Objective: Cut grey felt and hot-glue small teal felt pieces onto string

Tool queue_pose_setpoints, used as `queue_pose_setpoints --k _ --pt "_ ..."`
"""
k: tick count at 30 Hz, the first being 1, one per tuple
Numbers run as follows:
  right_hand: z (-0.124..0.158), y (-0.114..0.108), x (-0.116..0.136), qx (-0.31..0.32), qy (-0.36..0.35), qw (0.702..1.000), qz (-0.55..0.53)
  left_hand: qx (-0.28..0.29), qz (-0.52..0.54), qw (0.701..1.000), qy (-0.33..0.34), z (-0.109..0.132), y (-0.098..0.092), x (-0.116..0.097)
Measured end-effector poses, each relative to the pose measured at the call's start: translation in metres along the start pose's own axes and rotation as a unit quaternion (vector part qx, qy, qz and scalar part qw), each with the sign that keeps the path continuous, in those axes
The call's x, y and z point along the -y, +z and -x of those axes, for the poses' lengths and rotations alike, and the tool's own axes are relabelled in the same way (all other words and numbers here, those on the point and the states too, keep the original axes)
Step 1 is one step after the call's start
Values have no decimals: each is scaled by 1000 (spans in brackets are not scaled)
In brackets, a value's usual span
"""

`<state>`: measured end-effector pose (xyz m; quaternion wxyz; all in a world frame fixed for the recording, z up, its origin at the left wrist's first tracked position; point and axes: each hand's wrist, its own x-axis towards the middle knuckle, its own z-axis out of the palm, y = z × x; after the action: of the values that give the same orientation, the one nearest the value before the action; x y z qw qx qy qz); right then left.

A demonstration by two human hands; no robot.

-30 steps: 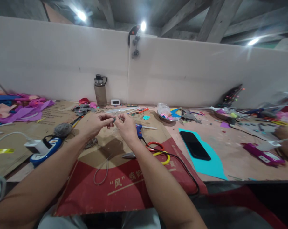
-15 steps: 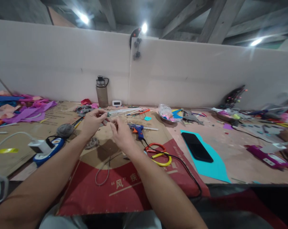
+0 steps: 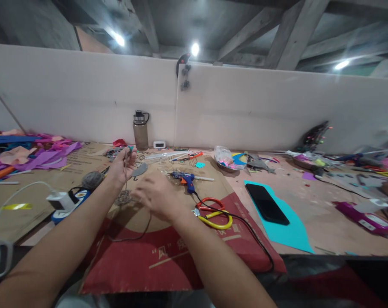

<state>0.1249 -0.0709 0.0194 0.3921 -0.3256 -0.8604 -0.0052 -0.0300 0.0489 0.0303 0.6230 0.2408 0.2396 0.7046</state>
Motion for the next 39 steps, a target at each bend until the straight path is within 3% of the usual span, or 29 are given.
queue_pose_setpoints --k 3,5,7,8,10,15,17,20,23,25,30,39 --pt "7 -21 -32 -116 215 969 43 -11 12 1000 -18 0 0 -1" --pt "16 -30 -58 -87 342 926 136 6 -15 1000 -9 1 -1 1" --pt "27 -31 -82 20 445 877 183 35 -50 998 4 3 -1 5" --pt "32 -28 -91 71 478 857 178 51 -67 996 9 5 -2 7" --pt "39 -19 -105 123 497 847 144 83 -99 992 15 7 -2 11" --pt "38 -5 -115 95 534 835 93 140 -160 977 19 11 -3 17" --pt "34 -8 -113 63 543 834 80 153 -171 973 22 11 -3 18" --pt "27 -13 -103 -47 533 845 2 157 -185 970 20 12 -5 19" --pt "20 -15 -84 -167 456 863 -138 144 -196 970 17 13 -4 19" --pt "15 -14 -70 -199 377 879 -212 135 -199 970 13 13 -4 18" --pt "13 -13 -51 -182 275 910 -253 134 -199 971 2 14 -2 18" --pt "15 -12 -50 -148 250 950 -110 134 -196 971 10 18 -1 20"
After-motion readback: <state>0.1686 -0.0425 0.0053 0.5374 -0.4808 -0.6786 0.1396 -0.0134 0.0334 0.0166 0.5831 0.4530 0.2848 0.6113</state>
